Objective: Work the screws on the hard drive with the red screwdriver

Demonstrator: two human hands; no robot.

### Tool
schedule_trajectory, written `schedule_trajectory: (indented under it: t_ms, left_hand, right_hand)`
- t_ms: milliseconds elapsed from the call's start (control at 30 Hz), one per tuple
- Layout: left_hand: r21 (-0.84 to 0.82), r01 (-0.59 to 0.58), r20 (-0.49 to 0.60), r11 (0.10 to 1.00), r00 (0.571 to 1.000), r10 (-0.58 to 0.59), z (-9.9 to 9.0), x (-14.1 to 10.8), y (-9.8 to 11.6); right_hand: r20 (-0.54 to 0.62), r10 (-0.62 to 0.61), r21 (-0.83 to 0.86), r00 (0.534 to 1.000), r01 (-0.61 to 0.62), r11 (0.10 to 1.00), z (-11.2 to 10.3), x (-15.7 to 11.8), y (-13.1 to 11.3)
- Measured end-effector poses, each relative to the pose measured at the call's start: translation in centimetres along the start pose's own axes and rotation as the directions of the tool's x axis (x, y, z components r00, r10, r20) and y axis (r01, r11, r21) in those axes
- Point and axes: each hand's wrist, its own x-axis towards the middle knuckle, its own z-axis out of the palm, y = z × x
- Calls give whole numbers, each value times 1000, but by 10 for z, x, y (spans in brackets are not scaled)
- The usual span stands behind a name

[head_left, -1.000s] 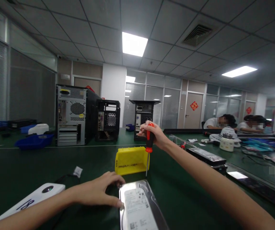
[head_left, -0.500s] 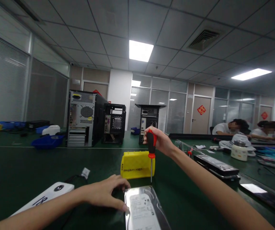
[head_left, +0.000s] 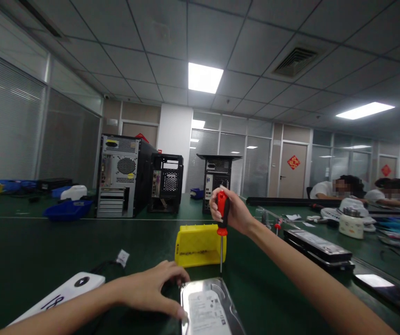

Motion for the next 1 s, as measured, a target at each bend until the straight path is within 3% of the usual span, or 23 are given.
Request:
schedule_trajectory:
  t_ms: [367,500,733,1000]
  left_hand:
    - [3,-21,-6,1000,1000,21,2,-1,-3]
    - [25,-18,-12,1000,1000,18,2,-2,-1]
    - [34,-35,-10,999,999,36,2,-4,3]
    - [24,-19,1,1000,1000,19,4,-1,1]
  right_hand:
    - [-122,-35,-225,992,7,974,3,-1,-10]
    - [-136,-42,-230,990,10,973,5,1,-9]
    - [-84,66,-138,994,-77,987,1,0,-14]
    - [-237,-96,-188,967,51,981,-10,-1,-5]
